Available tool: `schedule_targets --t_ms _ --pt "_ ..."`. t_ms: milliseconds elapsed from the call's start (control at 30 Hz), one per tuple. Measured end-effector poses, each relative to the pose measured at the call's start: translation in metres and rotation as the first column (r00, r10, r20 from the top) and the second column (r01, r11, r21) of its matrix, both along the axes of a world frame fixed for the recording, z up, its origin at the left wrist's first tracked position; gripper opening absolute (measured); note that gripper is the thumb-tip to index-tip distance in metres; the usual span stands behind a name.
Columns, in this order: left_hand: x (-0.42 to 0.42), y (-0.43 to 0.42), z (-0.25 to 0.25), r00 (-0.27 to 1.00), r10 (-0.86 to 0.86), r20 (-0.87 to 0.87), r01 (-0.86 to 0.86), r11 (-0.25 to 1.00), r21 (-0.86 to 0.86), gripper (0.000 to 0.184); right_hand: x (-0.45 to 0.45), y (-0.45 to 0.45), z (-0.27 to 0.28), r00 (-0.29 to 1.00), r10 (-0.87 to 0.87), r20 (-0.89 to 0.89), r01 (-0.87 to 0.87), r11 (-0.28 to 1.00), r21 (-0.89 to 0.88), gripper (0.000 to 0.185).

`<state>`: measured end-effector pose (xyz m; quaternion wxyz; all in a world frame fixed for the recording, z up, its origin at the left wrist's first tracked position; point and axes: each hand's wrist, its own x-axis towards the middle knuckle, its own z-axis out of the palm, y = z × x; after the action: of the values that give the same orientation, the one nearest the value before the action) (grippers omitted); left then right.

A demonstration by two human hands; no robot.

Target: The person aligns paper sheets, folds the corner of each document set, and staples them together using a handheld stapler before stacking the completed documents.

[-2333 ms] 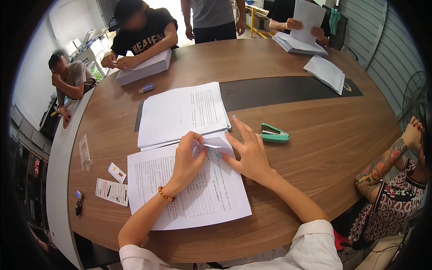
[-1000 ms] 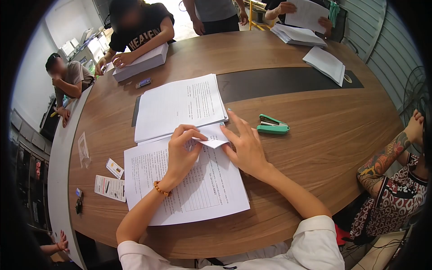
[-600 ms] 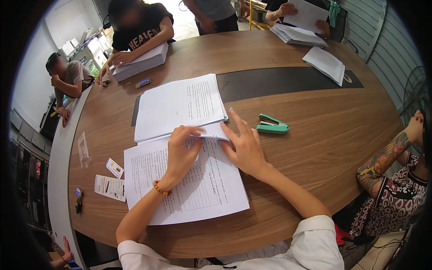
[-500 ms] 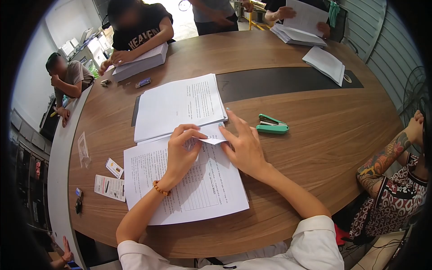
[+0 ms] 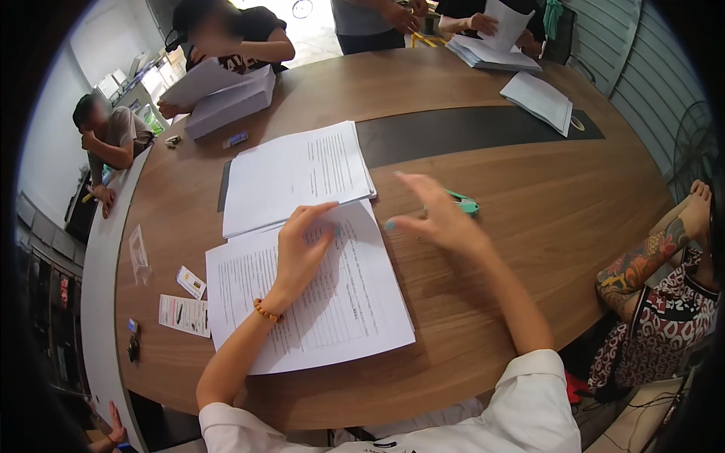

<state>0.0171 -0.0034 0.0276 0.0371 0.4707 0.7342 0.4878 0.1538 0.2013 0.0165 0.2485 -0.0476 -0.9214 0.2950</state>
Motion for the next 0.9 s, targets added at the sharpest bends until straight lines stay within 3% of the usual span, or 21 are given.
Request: schedule_targets --t_ms 100,200,267,400,467,500,567,600,633,667,767,900 --pt "-0.002 0.001 -0.003 1.000 -0.007 -0.028 0.006 1.000 -0.019 0.048 0.024 0.027 -0.001 0.971 -0.139 0.194 0.124 0.988 0.087 0.061" --pt "-0.004 0.002 -0.007 0.997 -0.011 -0.078 0.006 0.998 -0.069 0.053 0.036 0.034 -0.014 0.970 -0.183 0.163 0.183 0.983 0.014 0.053" --pt "-0.001 0.003 -0.007 0.996 -0.005 -0.087 -0.003 0.995 -0.099 0.054 0.041 0.039 -0.024 0.942 -0.328 -0.069 0.328 0.859 0.393 0.047" --pt "-0.001 0.003 -0.009 0.986 -0.010 -0.165 -0.018 0.985 -0.169 0.053 0.046 0.047 -0.030 0.949 -0.314 0.023 0.279 0.874 0.397 0.041" --pt "0.000 0.004 -0.010 0.978 -0.001 -0.210 -0.037 0.984 -0.175 0.050 0.044 0.044 -0.026 0.939 -0.310 0.150 0.283 0.943 0.178 0.038" --pt "0.000 0.005 -0.010 0.964 0.004 -0.266 -0.054 0.982 -0.180 0.046 0.042 0.042 -0.021 0.939 -0.308 0.153 0.280 0.943 0.179 0.038" --pt "0.000 0.004 -0.009 0.969 0.002 -0.246 -0.050 0.981 -0.190 0.045 0.038 0.035 -0.009 0.936 -0.274 0.219 0.310 0.939 -0.151 0.037" --pt "0.000 0.004 -0.009 0.973 -0.001 -0.229 -0.046 0.979 -0.198 0.044 0.034 0.031 -0.005 0.937 -0.270 0.221 0.306 0.940 -0.149 0.037" --pt "-0.001 0.004 -0.009 0.974 0.003 -0.225 -0.049 0.979 -0.198 0.044 0.030 0.027 -0.002 0.981 -0.132 0.144 0.184 0.866 -0.465 0.038" --pt "-0.002 0.004 -0.009 0.972 -0.010 -0.236 -0.037 0.980 -0.196 0.044 0.025 0.021 0.002 0.999 -0.022 0.026 0.034 0.690 -0.723 0.040" --pt "-0.001 0.004 -0.007 0.969 -0.023 -0.246 -0.027 0.980 -0.197 0.043 0.010 -0.010 0.019 0.992 0.096 -0.078 -0.120 0.589 -0.799 0.048" --pt "-0.001 0.005 -0.005 0.957 -0.028 -0.288 -0.031 0.979 -0.200 0.043 -0.006 -0.034 0.024 0.992 0.117 -0.044 -0.108 0.629 -0.770 0.054"
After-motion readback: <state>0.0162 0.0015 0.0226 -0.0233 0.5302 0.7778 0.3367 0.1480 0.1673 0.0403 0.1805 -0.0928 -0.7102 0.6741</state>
